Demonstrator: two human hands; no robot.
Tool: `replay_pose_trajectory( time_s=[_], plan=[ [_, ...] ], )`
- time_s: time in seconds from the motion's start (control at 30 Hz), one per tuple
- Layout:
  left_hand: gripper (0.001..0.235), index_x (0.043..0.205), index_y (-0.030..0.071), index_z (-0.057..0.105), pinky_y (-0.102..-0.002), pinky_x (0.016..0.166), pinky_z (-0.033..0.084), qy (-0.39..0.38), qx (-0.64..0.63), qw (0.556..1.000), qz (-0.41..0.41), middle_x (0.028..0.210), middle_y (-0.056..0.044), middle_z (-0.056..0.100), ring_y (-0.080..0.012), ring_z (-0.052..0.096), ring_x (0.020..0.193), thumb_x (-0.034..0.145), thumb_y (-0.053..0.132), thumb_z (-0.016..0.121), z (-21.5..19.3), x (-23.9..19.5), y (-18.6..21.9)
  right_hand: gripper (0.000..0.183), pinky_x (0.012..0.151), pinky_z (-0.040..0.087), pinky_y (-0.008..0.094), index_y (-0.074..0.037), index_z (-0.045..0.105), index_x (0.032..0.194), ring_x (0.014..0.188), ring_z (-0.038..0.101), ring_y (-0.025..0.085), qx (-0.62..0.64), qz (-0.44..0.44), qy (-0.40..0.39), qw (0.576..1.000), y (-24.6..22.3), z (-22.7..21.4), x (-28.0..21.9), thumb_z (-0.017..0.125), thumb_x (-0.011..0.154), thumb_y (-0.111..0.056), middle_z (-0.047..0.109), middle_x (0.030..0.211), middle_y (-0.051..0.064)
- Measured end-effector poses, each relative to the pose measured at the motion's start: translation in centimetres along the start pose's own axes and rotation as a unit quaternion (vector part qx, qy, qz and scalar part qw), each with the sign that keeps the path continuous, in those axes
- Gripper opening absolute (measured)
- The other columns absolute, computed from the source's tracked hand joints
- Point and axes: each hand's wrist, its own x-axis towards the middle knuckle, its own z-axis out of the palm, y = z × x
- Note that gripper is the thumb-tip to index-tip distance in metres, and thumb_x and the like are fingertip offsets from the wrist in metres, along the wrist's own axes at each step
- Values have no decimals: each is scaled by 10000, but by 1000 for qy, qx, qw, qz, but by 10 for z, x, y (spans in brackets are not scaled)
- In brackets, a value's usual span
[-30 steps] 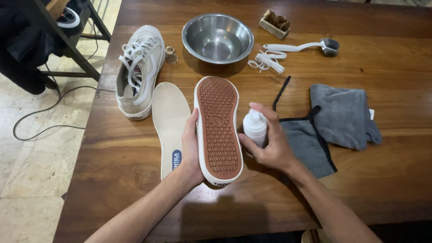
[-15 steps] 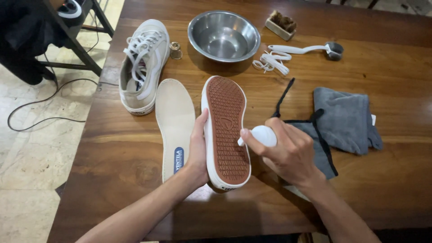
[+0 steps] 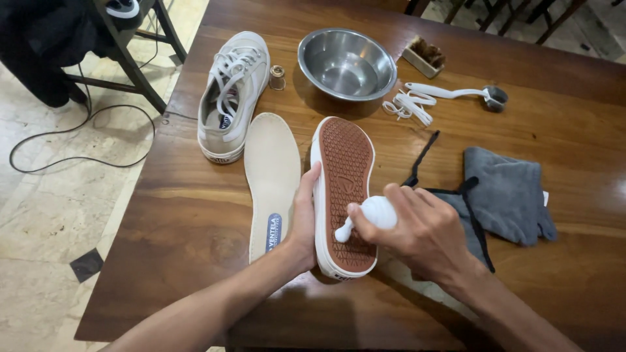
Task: The person cleans the sole of a white sneaker by applying a white cleaning liquid, scrubbing with a small brush, and wiping with a gray cloth. The process is repeated multiple times on the same shoe sole.
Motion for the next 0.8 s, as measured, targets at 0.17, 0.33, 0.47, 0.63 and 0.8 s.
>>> replay_pose_trajectory(
  time_s=[0.17, 0.33, 0.47, 0.63, 0.8],
  plan=[
    [749, 1311, 73, 652, -421, 952, 552, -3, -3, 1000, -10, 1266, -173, 681, -301, 673, 1064, 845, 650, 552, 5, -11, 3, 390, 685, 525, 368, -257, 629, 1307, 695, 589, 270, 26, 63, -9, 998, 13, 11, -29, 539, 931, -206, 568, 940, 138],
    [748, 1306, 59, 655, -437, 957, 549, 3, 9, 1000, -8, 1238, -176, 685, -313, 673, 1071, 835, 635, 585, -10, 4, -2, 627, 687, 554, 388, -231, 640, 1320, 714, 667, 267, 51, 165, 38, 984, 36, 24, -49, 830, 727, -157, 649, 920, 97],
    [710, 1315, 92, 656, -449, 974, 543, 33, -11, 999, -17, 1248, -147, 681, -312, 666, 1076, 842, 612, 553, -3, 2, -5, 650, 951, 458, 518, -20, 454, 1327, 1076, 598, 428, 87, 314, 160, 932, 99, 33, -70, 836, 804, -77, 564, 1216, 244],
    [789, 1359, 93, 626, -477, 991, 521, 40, 42, 998, -20, 1286, -168, 662, -350, 644, 1122, 835, 664, 478, 14, -13, 0, 838, 1168, 291, 547, -139, 225, 1477, 1349, 428, 397, 162, 463, 202, 848, 160, 72, -128, 710, 836, 97, 346, 1459, 228],
    [760, 1356, 95, 620, -485, 1006, 506, 53, 58, 997, -19, 1282, -165, 653, -346, 628, 1135, 853, 641, 454, 27, -24, 0, 851, 1065, 400, 636, -124, 241, 1442, 1291, 461, 503, 145, 461, 212, 849, 155, 92, -138, 831, 857, 57, 402, 1444, 241]
  ],
)
